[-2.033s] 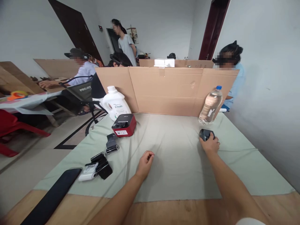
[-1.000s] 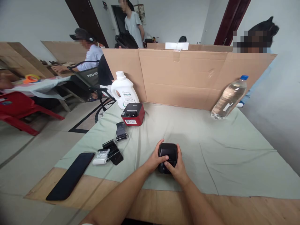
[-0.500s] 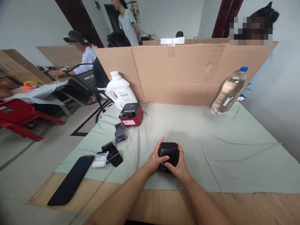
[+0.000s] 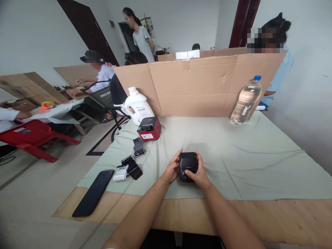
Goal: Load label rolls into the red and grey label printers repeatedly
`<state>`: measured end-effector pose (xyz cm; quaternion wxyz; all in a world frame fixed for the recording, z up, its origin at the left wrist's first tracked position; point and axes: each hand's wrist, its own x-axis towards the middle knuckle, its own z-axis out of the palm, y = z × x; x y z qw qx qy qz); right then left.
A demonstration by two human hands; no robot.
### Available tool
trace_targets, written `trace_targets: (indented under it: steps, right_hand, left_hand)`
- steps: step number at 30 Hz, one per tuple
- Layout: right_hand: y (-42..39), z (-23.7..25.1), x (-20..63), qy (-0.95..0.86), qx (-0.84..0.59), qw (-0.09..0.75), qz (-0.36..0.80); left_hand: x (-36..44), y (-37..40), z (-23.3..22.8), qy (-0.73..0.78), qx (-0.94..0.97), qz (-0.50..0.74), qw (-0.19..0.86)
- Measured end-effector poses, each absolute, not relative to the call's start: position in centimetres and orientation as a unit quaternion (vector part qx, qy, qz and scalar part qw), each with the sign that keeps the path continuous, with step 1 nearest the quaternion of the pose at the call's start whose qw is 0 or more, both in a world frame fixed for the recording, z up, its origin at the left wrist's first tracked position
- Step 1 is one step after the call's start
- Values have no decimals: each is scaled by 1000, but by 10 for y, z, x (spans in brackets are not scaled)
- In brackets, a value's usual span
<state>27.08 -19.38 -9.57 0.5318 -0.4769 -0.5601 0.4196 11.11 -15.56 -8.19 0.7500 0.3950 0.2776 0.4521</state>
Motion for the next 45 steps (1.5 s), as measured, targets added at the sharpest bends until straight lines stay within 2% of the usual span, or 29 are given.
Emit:
trace_targets:
  steps: [13, 17, 28, 33, 38, 45]
  right_hand:
    - [-181, -104, 275, -536, -471, 554, 428]
    - [-182, -99, 278, -507, -463, 565, 459]
    - [-181, -104, 275, -501, -499, 568, 422]
    - [-180, -98, 273, -496, -580, 516, 388]
    - [-199, -79, 291, -517, -674, 421, 318]
    - [-226, -50, 323, -588, -713, 293, 244]
  left_hand:
    - [116, -155, -83, 335, 412, 467, 707]
    - [123, -158, -82, 403, 432, 480, 649]
    - [127, -166, -95, 507, 539, 494, 457]
    - [127, -179, -97, 535, 593, 468, 380]
    - [127, -202, -93, 514, 654, 449, 325]
    - [125, -229, -89, 463, 717, 432, 291]
